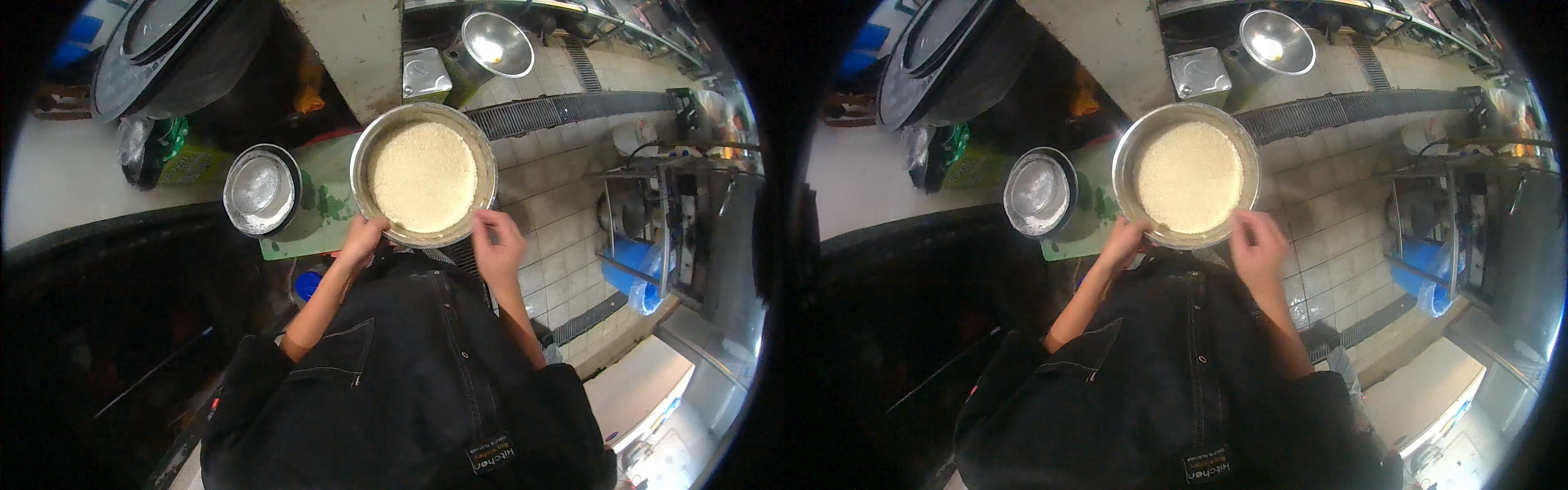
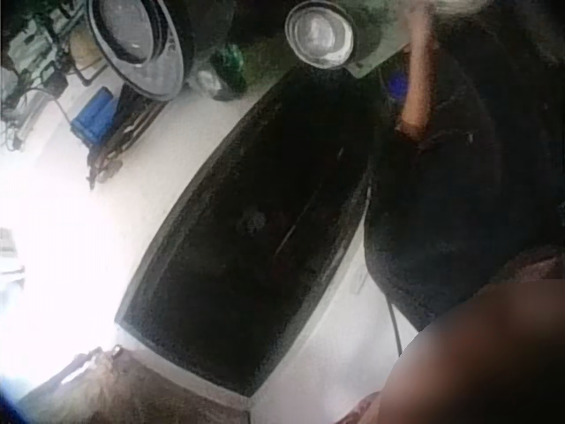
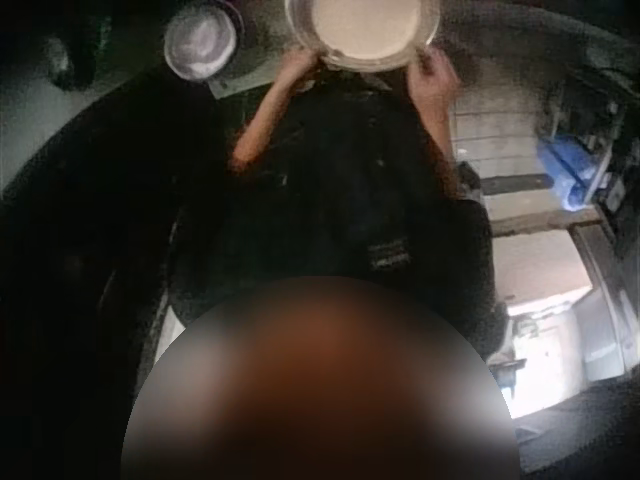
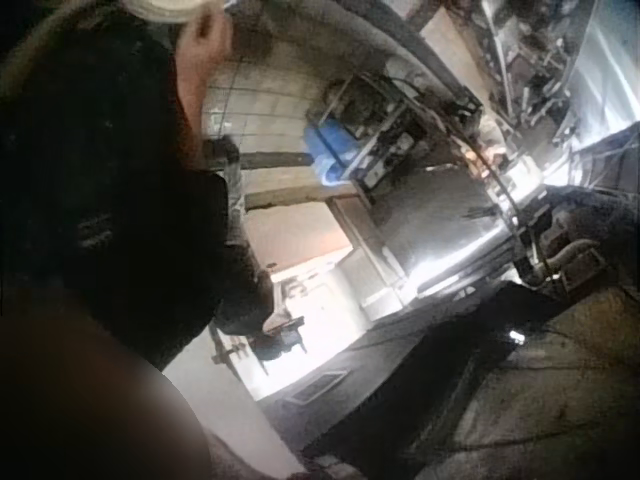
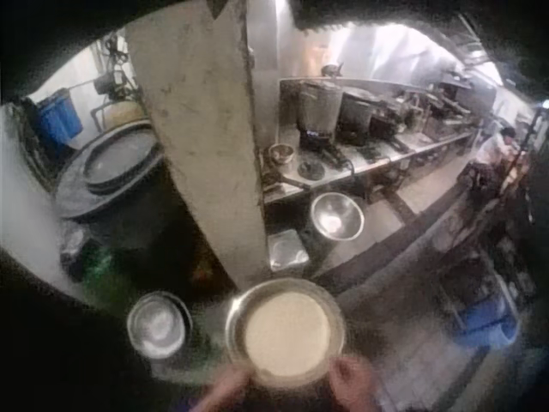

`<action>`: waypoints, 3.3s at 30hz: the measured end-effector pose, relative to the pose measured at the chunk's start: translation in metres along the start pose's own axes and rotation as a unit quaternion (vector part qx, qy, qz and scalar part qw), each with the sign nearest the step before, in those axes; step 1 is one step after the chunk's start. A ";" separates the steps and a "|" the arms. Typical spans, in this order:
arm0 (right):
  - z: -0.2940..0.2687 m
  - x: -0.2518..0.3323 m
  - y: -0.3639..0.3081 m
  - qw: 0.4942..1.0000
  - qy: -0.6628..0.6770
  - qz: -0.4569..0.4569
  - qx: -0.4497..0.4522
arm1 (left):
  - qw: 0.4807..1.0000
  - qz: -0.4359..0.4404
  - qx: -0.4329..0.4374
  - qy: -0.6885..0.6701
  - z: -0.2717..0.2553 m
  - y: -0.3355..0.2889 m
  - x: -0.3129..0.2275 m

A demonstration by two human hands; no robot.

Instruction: The person sets up a breading station by placing bowls of flour and breadcrumbs on a cutting board. They add more breadcrumbs from a bag into a bowl, mix the contents by hand, and then carry a bowl of flour to a sink to add water and mix it into a batter.

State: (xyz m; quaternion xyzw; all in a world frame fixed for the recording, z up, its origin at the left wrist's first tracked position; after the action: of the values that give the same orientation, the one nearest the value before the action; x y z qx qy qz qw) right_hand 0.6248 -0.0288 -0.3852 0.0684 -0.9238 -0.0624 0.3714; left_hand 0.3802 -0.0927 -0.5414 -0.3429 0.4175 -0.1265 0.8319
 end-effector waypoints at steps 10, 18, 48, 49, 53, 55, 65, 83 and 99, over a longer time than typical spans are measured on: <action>0.136 0.015 0.045 0.911 -0.281 -0.029 0.301 | 0.983 0.031 0.008 0.183 -0.010 0.007 0.010; 0.212 -0.055 0.018 0.842 0.213 0.135 0.476 | 0.986 -0.011 0.038 0.163 -0.006 0.007 0.011; 0.135 0.055 0.067 0.961 -0.063 -0.124 0.241 | 0.991 0.005 0.020 0.133 -0.005 0.003 -0.020; 0.125 0.053 0.068 0.962 -0.059 -0.104 0.245 | 0.991 0.002 0.013 0.135 -0.005 0.001 -0.021; 0.097 0.047 0.070 0.978 -0.056 -0.098 0.177 | 0.993 0.015 0.002 0.121 -0.004 -0.006 -0.026; 0.090 0.040 0.070 0.983 -0.067 -0.100 0.140 | 0.994 0.013 0.002 0.110 -0.001 -0.009 -0.028; 0.073 0.037 0.073 0.986 -0.032 -0.049 0.159 | 0.998 0.001 -0.027 0.060 -0.018 -0.015 -0.015; 0.166 0.022 0.001 0.962 -0.037 -0.177 0.203 | 0.997 -0.060 -0.031 0.042 -0.021 -0.021 0.003; 0.138 -0.034 0.036 0.960 -0.132 0.040 0.244 | 0.991 0.006 -0.010 0.131 -0.058 -0.007 0.011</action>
State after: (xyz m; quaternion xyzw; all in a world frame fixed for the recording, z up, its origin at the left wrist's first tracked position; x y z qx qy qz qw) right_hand 0.5501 0.0217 -0.5014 0.1111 -0.9538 0.1712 0.2205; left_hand 0.3421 -0.1304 -0.5672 -0.3290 0.5258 -0.1609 0.7677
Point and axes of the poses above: each hand's wrist, its own y-axis towards the middle knuckle, its own z-axis out of the palm, x = y × z, the point moved 9 cm from there along y, towards the middle knuckle, and after that the axes turned 14 degrees about -y, right-handed, at the moved point
